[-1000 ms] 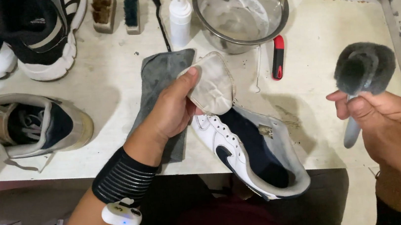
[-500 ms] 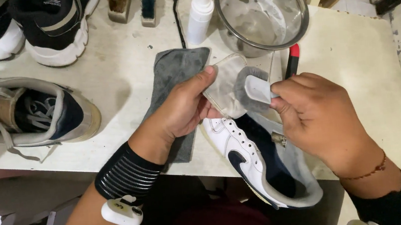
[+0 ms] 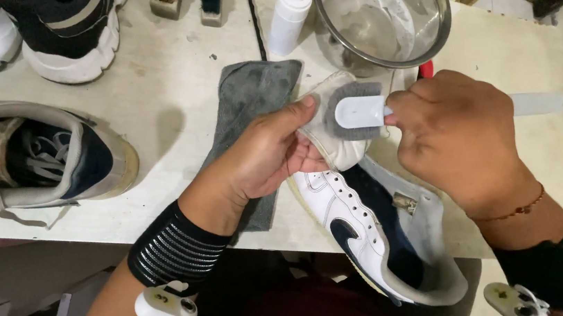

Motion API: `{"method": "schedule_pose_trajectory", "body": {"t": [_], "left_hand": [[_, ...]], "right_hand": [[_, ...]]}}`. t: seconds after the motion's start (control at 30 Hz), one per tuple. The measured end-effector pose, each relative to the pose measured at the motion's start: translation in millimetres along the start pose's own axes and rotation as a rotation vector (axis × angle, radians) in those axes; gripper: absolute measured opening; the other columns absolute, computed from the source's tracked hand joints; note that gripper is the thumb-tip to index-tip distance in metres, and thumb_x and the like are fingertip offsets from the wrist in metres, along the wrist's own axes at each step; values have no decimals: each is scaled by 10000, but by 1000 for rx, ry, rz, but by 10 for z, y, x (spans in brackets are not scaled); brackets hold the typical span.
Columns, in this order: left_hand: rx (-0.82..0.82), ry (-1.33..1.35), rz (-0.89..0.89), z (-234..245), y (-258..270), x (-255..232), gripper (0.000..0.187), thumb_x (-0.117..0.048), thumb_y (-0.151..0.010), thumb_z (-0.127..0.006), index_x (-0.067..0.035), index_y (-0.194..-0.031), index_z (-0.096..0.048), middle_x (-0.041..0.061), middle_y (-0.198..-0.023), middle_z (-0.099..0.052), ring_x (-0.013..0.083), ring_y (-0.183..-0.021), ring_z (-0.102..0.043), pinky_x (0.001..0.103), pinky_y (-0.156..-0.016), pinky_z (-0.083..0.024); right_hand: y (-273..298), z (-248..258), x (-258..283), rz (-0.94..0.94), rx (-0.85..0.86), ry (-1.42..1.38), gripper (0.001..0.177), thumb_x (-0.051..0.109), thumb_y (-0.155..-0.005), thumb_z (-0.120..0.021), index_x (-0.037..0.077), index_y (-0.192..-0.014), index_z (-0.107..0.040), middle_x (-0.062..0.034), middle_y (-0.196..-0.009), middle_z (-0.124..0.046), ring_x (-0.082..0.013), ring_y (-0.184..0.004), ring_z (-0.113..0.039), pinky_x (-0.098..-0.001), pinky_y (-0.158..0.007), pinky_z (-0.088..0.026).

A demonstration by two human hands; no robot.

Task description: The person cleans a white Nike sneaker by brushing the collar and tongue with a small brush and wiping with a gray cloth. The person handles the shoe, brush, and cloth throughout the clip.

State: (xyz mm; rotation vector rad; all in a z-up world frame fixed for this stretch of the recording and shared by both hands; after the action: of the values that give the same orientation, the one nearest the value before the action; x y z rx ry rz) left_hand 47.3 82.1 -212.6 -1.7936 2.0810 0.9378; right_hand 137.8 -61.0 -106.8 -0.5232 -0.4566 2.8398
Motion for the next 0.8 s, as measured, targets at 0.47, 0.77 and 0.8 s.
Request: {"method": "schedule_pose_trajectory", "body": {"t": [0.47,0.77,0.8], "left_hand": [[77,-39,-54,23,-9,-38,431,-297,-1043,-463,61,-1239,-600,241,-1037,-720,335,-898,-736,457,-810,-644],[9,-60,-8,30,22,-63,454,-276,-1018,-487,102,-1249,-586,273,-1043,-706,355,-916,-729,473,-822,-646],[47,-95,1,16,17,-55,451,-305,-1019,-489,73,-1248,-579,258,-1029,-711,335,-905,-735,446,-828,-649]], "right_hand": [[-57,67,217,155,65,-165,210,-30,-814,-629,172,-801,-684,51,-705,-561,-195,-672,-546,-311,-521,-382],[-32,52,135,189,109,-65,209,-25,-844,-623,160,-748,-623,40,-669,-505,-202,-648,-516,-334,-516,-333],[-3,43,21,102,175,-60,199,-11,-810,-655,170,-728,-657,46,-636,-524,-215,-650,-533,-353,-456,-276]]}}
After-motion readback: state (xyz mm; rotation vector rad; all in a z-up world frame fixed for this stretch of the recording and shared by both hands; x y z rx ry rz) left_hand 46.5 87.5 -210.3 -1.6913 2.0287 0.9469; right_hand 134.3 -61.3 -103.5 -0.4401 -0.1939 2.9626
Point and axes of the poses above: each hand's wrist, its own y-axis away from the middle knuckle, its own z-axis out of the back of the hand, x = y × z, the point moved 6 cm from there along -y, towards the middle knuckle
